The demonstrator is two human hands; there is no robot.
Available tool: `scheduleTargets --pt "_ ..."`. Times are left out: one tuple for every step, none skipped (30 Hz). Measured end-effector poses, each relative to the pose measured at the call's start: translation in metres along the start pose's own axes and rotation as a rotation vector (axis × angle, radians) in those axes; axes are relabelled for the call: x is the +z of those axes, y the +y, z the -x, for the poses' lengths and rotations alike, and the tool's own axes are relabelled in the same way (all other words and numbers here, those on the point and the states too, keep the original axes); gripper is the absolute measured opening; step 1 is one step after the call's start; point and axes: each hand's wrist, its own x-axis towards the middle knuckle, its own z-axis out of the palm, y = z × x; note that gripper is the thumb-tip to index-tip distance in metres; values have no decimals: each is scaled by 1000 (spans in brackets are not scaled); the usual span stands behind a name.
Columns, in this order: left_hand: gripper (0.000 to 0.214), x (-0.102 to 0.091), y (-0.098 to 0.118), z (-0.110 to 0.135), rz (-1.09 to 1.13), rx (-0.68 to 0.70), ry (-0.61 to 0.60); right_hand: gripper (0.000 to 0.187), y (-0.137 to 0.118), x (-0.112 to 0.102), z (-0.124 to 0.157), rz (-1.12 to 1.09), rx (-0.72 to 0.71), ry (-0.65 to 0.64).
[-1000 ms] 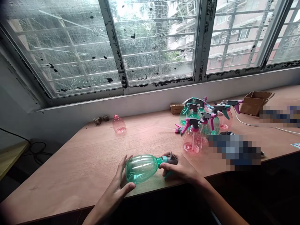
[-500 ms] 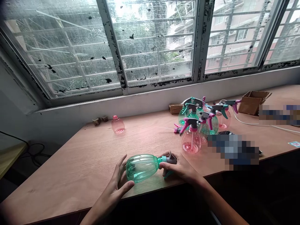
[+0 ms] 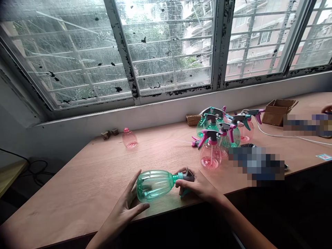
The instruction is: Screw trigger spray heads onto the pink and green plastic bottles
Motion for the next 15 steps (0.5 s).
scheduleTargets --pt "92 -1 -1 0 17 -5 0 41 0 0 0 7 -3 -1" --pt "94 -2 -3 0 33 -8 5 41 0 0 0 13 -5 -2" --pt "93 -3 -5 0 47 -10 12 41 0 0 0 17 -5 -1" --pt "90 -4 -6 1 59 -13 17 42 0 0 0 19 -2 2" --pt "86 -5 -7 1 66 -14 15 42 -1 0 0 19 2 4" --pt "82 -5 -7 1 67 -16 3 43 0 0 1 18 7 7" --pt "79 -6 -7 1 60 -18 -13 43 0 0 1 15 9 8" --pt "79 -6 -6 2 48 -18 -28 43 1 0 1 12 10 5" --pt "81 -5 -5 2 35 -17 -39 43 2 0 1 8 10 1" --pt "84 -5 -3 3 24 -16 -44 43 3 -1 1 4 8 -3" --pt "87 -4 -2 3 19 -17 -46 42 4 -1 1 -1 6 -7" --pt "90 -3 0 4 19 -21 -51 42 5 -1 0 -3 4 -11" --pt "91 -2 1 4 25 -24 -59 41 5 -1 0 -3 1 -14" --pt "92 -2 2 5 32 -25 -67 40 6 -2 0 -3 0 -15" --pt "92 -1 2 5 40 -23 -74 39 6 -2 0 -3 -1 -14"
